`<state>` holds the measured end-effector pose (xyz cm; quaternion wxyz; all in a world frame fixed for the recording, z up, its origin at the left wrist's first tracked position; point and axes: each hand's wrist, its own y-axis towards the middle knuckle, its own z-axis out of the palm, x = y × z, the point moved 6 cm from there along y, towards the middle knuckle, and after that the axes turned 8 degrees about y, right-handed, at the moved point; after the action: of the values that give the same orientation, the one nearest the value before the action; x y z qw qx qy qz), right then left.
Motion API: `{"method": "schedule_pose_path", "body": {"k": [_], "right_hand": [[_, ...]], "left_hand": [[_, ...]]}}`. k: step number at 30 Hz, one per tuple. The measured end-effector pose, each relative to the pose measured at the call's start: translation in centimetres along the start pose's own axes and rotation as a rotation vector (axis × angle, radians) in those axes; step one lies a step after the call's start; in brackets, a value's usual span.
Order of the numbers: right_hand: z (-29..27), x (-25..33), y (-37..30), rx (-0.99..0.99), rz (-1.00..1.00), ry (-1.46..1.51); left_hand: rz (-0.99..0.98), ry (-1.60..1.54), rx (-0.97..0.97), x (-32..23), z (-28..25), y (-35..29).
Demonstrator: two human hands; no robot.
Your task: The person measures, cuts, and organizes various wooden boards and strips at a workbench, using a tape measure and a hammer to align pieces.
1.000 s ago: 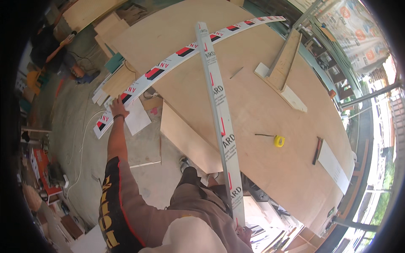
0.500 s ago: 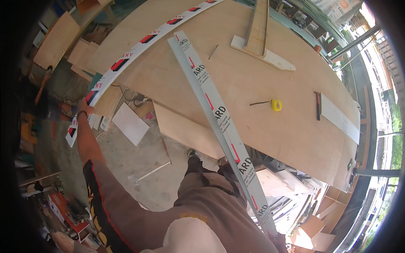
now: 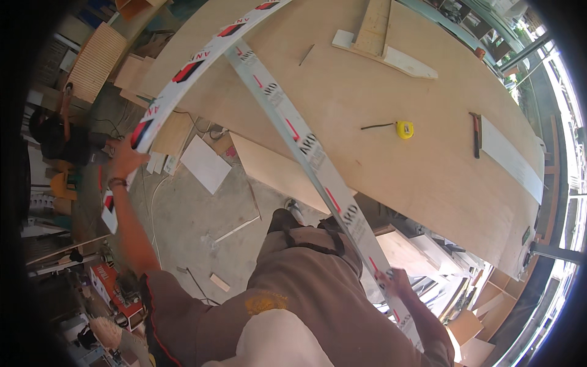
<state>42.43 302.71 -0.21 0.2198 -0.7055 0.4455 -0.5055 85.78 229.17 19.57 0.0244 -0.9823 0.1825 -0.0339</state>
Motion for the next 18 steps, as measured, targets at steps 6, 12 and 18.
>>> {"method": "schedule_pose_path", "body": {"k": [6,12,18], "right_hand": [[-6.1,8.3,7.4,0.02,-0.185,-0.149],[-14.8,9.1,13.2,0.103,-0.313,-0.381],[-21.0,9.2,19.9,0.029,-0.536,-0.423]], "left_hand": [[0.017,-0.2,0.16,-14.5,9.0,-8.0],[-0.075,-0.267,0.145,-22.7,15.4,-14.0],[-0.182,-0.259,0.139,-28.2,16.3,-16.3]]}}
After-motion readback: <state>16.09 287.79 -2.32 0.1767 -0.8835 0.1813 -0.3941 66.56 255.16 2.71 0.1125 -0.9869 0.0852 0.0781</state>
